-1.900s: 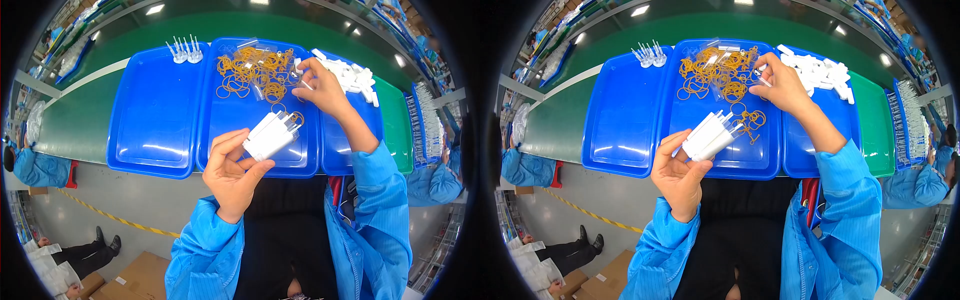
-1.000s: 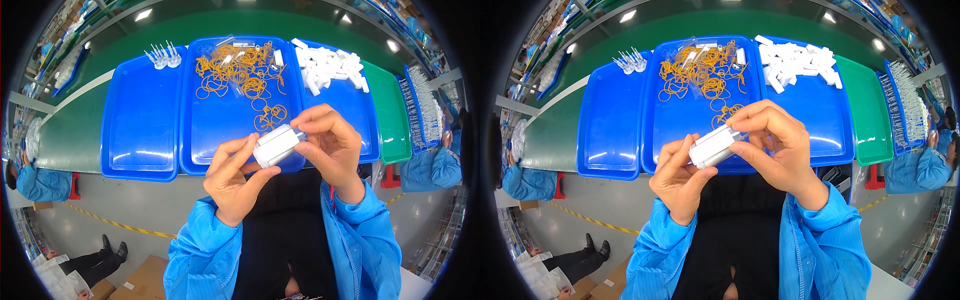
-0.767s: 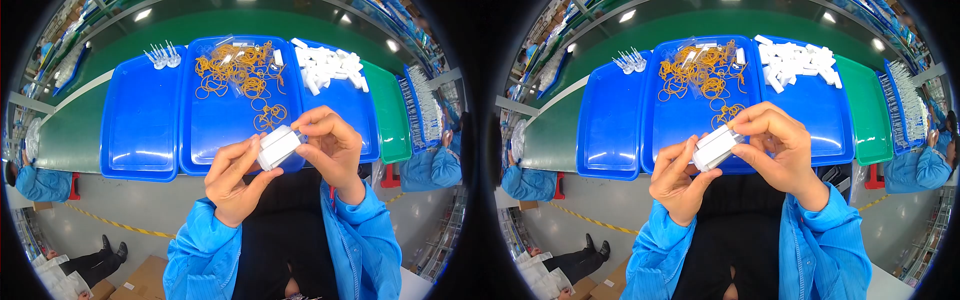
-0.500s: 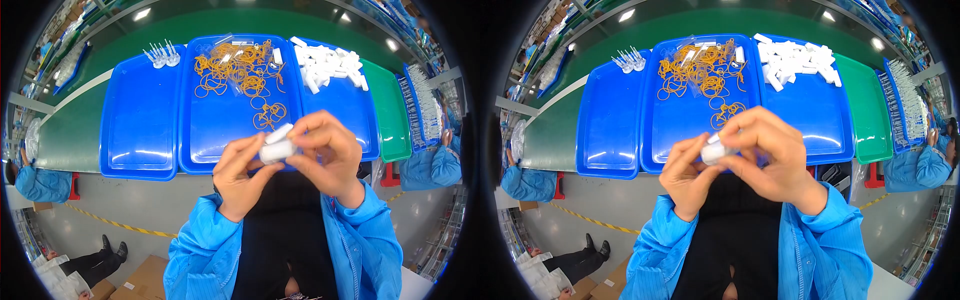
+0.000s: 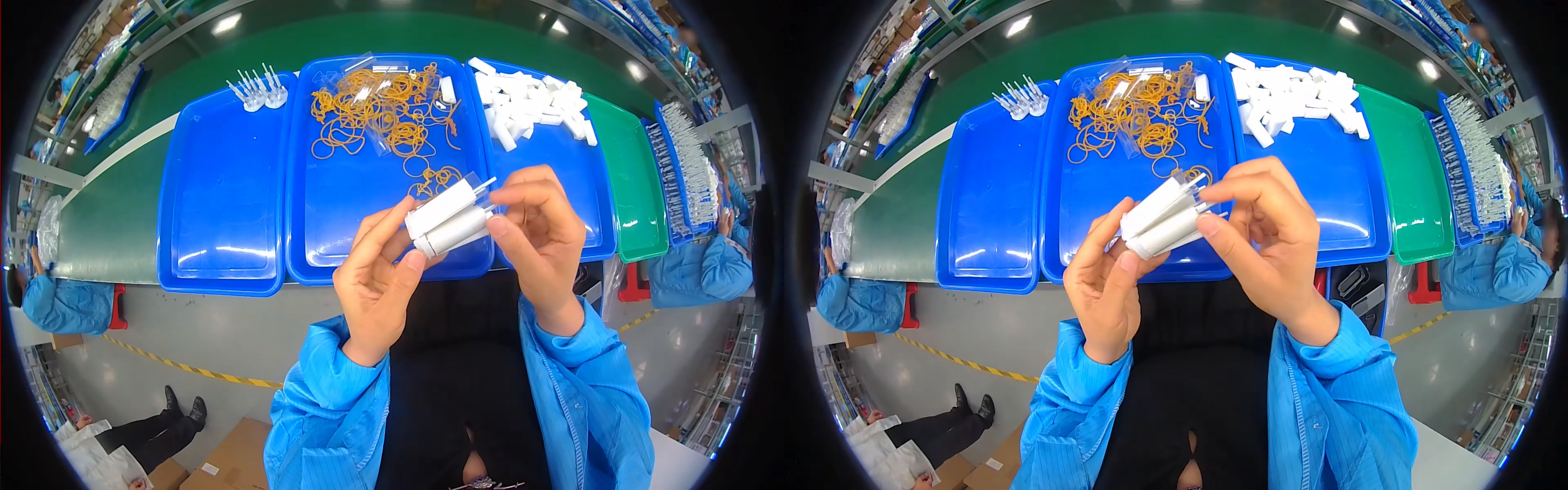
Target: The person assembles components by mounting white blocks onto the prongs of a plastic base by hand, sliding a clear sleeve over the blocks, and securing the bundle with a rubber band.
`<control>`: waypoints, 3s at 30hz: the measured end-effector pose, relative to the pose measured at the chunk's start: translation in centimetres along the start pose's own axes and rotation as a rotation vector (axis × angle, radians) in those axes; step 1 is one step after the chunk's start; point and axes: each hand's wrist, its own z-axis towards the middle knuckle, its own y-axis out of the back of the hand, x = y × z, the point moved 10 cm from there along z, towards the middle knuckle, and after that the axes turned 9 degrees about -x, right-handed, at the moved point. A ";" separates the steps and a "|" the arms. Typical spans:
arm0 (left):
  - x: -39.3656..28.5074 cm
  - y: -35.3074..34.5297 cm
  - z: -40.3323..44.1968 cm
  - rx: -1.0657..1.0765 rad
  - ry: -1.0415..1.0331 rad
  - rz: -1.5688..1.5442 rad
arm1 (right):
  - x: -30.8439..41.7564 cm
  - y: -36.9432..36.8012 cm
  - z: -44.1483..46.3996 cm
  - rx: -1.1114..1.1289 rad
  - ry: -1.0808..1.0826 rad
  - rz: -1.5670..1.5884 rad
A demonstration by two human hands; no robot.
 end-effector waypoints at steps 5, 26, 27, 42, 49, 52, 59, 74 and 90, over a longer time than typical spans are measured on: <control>0.4 0.2 -0.1 -0.052 0.024 -0.003 | 0.6 -0.4 -0.2 -0.012 0.050 -0.058; -2.5 -1.9 -0.6 0.142 -0.389 0.386 | -4.3 -1.6 -1.1 0.135 -0.522 0.327; -2.4 -1.8 -0.8 0.140 -0.437 0.444 | -4.5 -1.6 -1.1 0.133 -0.520 0.326; 1.2 0.5 0.6 -0.112 0.013 -0.048 | -5.2 -2.5 -2.1 0.100 -0.603 0.479; 1.9 -0.5 0.1 0.017 0.088 -0.171 | -4.3 -2.3 -1.5 0.092 -0.423 0.396; 2.0 0.0 0.1 0.012 0.019 -0.032 | -3.1 -2.6 -1.5 0.185 -0.344 0.350; -1.0 -0.8 -0.1 0.052 -0.300 0.315 | -0.6 -1.4 -0.4 0.162 -0.058 0.169; -2.5 -1.8 -1.2 0.052 -0.561 0.608 | -2.4 -1.2 -1.4 0.133 -0.184 0.093; -3.0 -2.5 -1.9 -0.002 -0.754 0.818 | -3.6 -2.5 -1.7 0.153 -0.313 0.268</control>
